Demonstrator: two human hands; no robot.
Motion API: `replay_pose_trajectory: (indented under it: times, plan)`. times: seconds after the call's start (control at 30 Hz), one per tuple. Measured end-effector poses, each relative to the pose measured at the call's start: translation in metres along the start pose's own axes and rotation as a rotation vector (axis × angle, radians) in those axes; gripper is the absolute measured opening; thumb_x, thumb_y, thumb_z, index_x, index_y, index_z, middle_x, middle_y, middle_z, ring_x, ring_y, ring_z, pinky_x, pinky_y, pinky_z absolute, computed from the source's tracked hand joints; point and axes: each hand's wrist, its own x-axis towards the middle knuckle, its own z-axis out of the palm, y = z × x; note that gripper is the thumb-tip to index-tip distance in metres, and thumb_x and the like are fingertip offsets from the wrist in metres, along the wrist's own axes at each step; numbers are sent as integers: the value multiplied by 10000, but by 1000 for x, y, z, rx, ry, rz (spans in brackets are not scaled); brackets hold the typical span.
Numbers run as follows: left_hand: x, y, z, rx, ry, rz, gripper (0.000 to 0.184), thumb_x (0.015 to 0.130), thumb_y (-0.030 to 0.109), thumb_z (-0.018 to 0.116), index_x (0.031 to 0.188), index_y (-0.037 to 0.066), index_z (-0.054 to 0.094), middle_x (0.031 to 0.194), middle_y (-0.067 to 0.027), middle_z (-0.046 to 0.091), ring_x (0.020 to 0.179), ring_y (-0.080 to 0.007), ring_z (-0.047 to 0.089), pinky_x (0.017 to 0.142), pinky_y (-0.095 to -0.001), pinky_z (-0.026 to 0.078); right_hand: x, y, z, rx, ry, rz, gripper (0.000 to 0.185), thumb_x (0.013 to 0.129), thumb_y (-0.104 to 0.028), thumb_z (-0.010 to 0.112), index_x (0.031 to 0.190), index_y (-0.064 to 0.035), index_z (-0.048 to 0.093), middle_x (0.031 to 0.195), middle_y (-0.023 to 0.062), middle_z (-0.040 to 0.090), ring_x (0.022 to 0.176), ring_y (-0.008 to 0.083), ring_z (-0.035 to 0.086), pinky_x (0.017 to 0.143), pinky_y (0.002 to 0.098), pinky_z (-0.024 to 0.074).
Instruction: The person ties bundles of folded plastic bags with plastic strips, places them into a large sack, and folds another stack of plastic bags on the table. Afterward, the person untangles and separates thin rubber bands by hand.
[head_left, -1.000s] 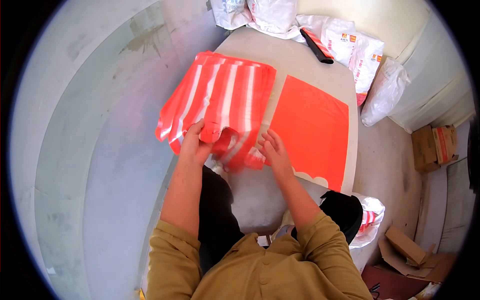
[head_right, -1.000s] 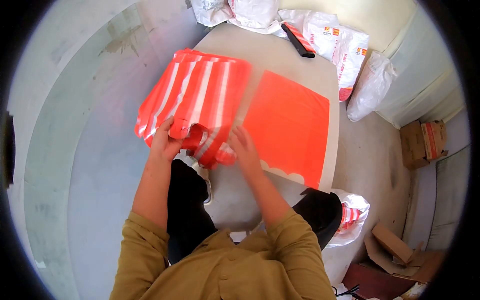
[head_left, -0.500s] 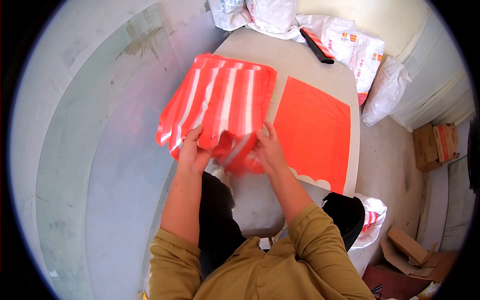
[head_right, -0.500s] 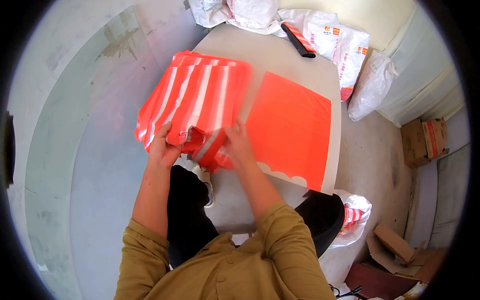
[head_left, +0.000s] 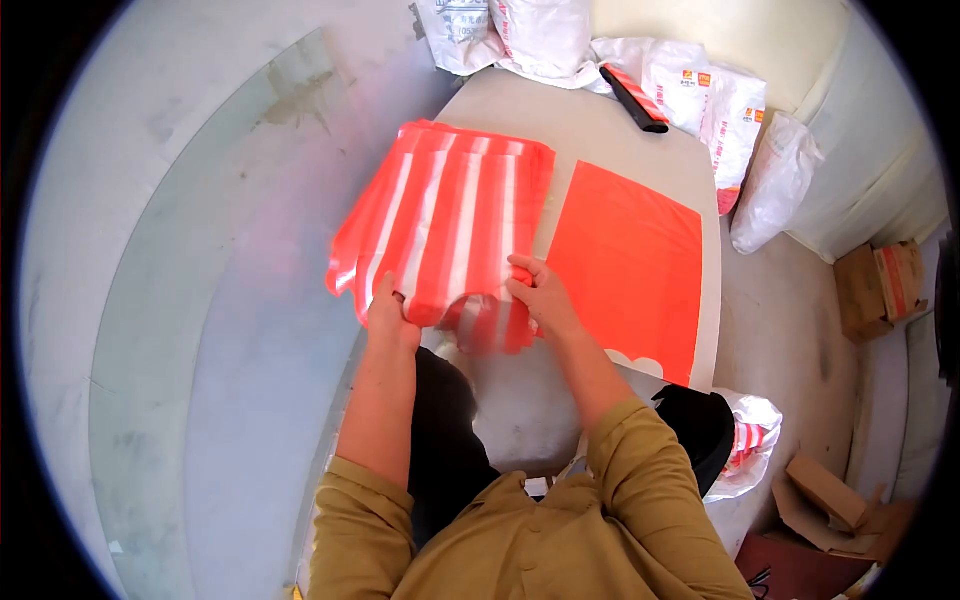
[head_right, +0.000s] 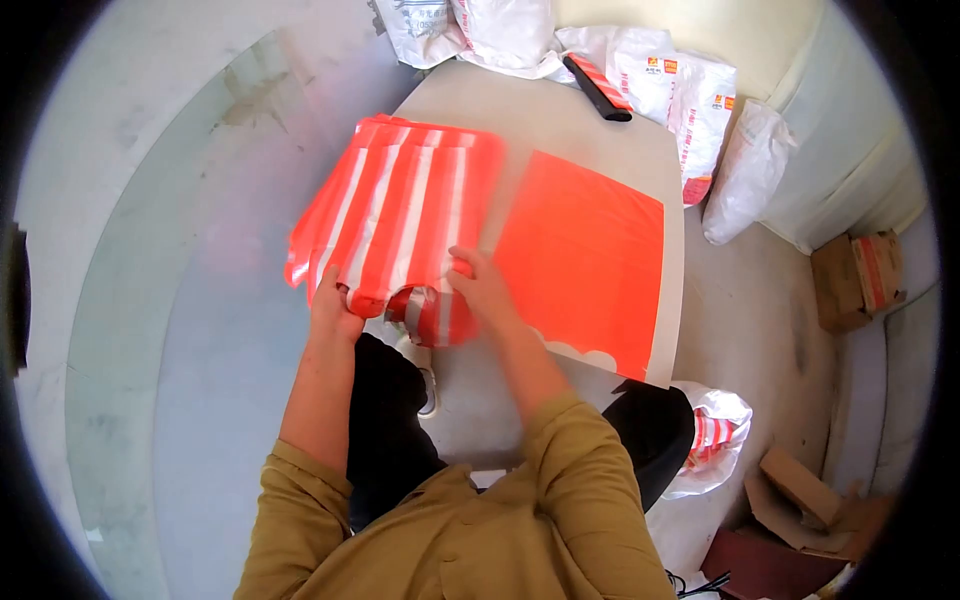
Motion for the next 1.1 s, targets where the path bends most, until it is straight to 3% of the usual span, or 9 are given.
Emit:
replay_pose_trajectory:
  times: [0.4, 0.5, 0.6, 0.7, 0.77, 0.87, 0.97, 1.07, 1.1]
  plan:
    - [26, 0, -43, 56, 69, 452, 339, 909, 94, 621, 1191, -49, 498, 1181, -119, 571, 1036, -222, 598, 870, -365, 505, -21, -36, -2, -60, 4, -122, 284, 930, -32, 621, 1204, 42, 604, 917, 6, 600, 775, 59, 521, 690, 215, 453]
    - [-13, 11, -16, 215, 251, 651, 471, 878, 128, 661, 1230, -103, 449, 1216, -157, 556, 1113, -270, 566, 916, -393, 488, -27, -50, 0, -109, 25, -125, 267, 930, -37, 619, 1185, 39, 611, 903, 2, 599, 754, 57, 516, 674, 218, 448]
    - [-13, 4, -12, 959, 541, 1308, 694, 828, 168, 733, 1382, -72, 391, 1334, -199, 507, 1321, -348, 419, 1072, -452, 384, -32, -62, 4, -109, 29, -123, 259, 930, -45, 618, 1175, 37, 615, 883, -4, 593, 728, 54, 507, 649, 222, 442]
    - [-70, -2, 19, 1276, 2, 1305, 721, 789, 178, 758, 1396, -16, 420, 1374, -215, 485, 1361, -392, 353, 1110, -484, 333, -29, -57, 7, -86, 26, -177, 250, 924, -59, 628, 1156, 37, 625, 891, 3, 611, 741, 59, 524, 660, 229, 456]
    - [-61, -16, 18, 1685, -372, 1390, 731, 753, 147, 761, 1407, 54, 447, 1386, -187, 503, 1300, -406, 433, 1067, -487, 392, -33, -62, 8, -165, 19, -194, 258, 905, -95, 634, 1149, -11, 645, 980, 82, 670, 857, 156, 612, 770, 299, 499]
    - [-55, -33, 22, 1640, -552, 1193, 548, 792, 127, 662, 1323, 59, 544, 1249, -157, 614, 1159, -383, 574, 918, -457, 498, -48, -86, 10, -286, -18, -216, 265, 899, -127, 634, 1152, -47, 653, 1019, 125, 700, 915, 215, 659, 824, 338, 519]
    - [-52, -41, 24, 1711, -507, 1074, 430, 854, 115, 580, 1283, 85, 593, 1116, -165, 683, 1005, -354, 657, 840, -434, 526, -59, -91, 12, -345, -40, -274, 267, 906, -148, 627, 1158, -65, 651, 1003, 130, 698, 928, 235, 663, 828, 348, 515]
    - [-73, -30, 44, 1814, -548, 720, 383, 894, 126, 515, 1261, 119, 624, 1042, -178, 704, 947, -361, 673, 824, -436, 531, -66, -89, 4, -311, -76, -309, 289, 922, -165, 611, 1190, -59, 631, 1045, 131, 696, 985, 235, 662, 858, 359, 508]
    - [-72, -31, 43, 1793, -562, 735, 372, 903, 128, 505, 1253, 127, 630, 1023, -182, 705, 938, -361, 675, 820, -433, 532, -68, -87, 2, -288, -93, -314, 300, 929, -171, 604, 1205, -53, 621, 1069, 131, 696, 1010, 232, 661, 872, 363, 506]
